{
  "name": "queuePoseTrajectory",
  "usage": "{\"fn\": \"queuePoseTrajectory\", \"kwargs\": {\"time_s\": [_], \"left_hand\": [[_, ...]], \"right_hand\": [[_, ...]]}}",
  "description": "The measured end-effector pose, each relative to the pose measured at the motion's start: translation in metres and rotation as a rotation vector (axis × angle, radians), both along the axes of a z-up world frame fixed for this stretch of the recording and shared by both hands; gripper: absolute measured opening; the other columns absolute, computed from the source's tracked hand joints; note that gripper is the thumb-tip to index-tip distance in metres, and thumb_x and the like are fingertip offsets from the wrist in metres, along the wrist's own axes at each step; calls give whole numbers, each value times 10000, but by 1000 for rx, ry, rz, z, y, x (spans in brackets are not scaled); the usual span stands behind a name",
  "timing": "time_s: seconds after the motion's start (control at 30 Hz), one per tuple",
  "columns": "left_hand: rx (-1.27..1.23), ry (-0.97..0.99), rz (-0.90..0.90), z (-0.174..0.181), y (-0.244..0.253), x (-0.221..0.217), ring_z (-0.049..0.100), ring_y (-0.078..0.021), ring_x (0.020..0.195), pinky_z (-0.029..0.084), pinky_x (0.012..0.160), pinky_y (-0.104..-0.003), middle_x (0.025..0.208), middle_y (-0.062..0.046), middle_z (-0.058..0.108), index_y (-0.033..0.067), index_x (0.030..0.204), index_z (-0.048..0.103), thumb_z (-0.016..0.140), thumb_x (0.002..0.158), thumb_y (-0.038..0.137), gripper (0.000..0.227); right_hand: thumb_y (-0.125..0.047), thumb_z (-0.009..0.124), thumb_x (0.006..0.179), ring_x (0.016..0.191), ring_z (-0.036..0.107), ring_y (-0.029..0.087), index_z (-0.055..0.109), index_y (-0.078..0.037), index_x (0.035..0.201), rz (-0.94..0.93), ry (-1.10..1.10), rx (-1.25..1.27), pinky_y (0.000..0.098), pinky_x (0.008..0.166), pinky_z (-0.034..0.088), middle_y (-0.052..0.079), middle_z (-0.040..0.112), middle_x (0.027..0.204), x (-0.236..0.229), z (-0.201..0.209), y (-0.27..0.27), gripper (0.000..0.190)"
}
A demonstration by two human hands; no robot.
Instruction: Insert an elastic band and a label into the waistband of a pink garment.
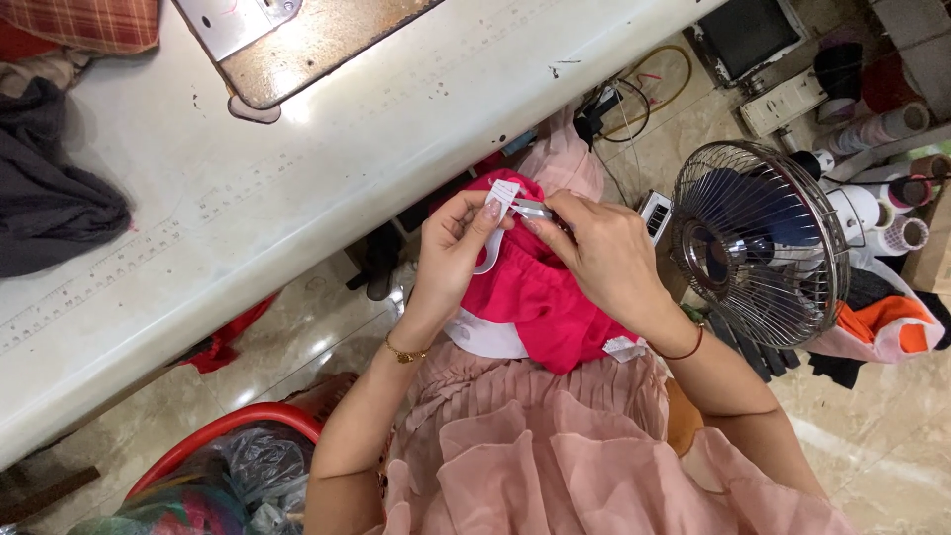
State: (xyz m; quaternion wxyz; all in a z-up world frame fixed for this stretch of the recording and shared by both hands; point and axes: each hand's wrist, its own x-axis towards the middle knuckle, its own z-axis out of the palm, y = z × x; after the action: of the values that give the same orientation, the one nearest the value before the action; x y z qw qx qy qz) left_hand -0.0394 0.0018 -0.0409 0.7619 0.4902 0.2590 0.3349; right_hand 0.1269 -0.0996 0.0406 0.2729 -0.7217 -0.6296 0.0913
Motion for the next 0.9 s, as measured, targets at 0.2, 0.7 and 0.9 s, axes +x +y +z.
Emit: {"fn": "queuePoseTrajectory", "kwargs": {"time_s": [0.2,0.7,0.9], "left_hand": [[115,-2,-17,4,-2,1,645,-69,959,513,906,-237,1000,-22,716,-27,1171,667,599,1087,173,227],[404,230,-39,35,-5,3,588,-48,877,495,801,-236,905,0,695,-11,1079,679,579,1083,170,207],[500,344,-64,49,-4,15,660,-101,792,505,737,-272,847,-62,718,7,1071,680,594,1049,187,200]], "right_hand": [[-295,709,981,678,671,327,675,-46,1035,-2,-45,32,436,615,499,141,692,807,0,-1,-1,257],[-263,678,996,662,643,369,681,-58,1033,-8,145,-7,441,566,472,193,642,752,10,-9,0,209],[-282,676,987,644,633,389,677,-46,1026,-57,131,-51,464,556,460,204,621,695,19,-11,-10,239]]}}
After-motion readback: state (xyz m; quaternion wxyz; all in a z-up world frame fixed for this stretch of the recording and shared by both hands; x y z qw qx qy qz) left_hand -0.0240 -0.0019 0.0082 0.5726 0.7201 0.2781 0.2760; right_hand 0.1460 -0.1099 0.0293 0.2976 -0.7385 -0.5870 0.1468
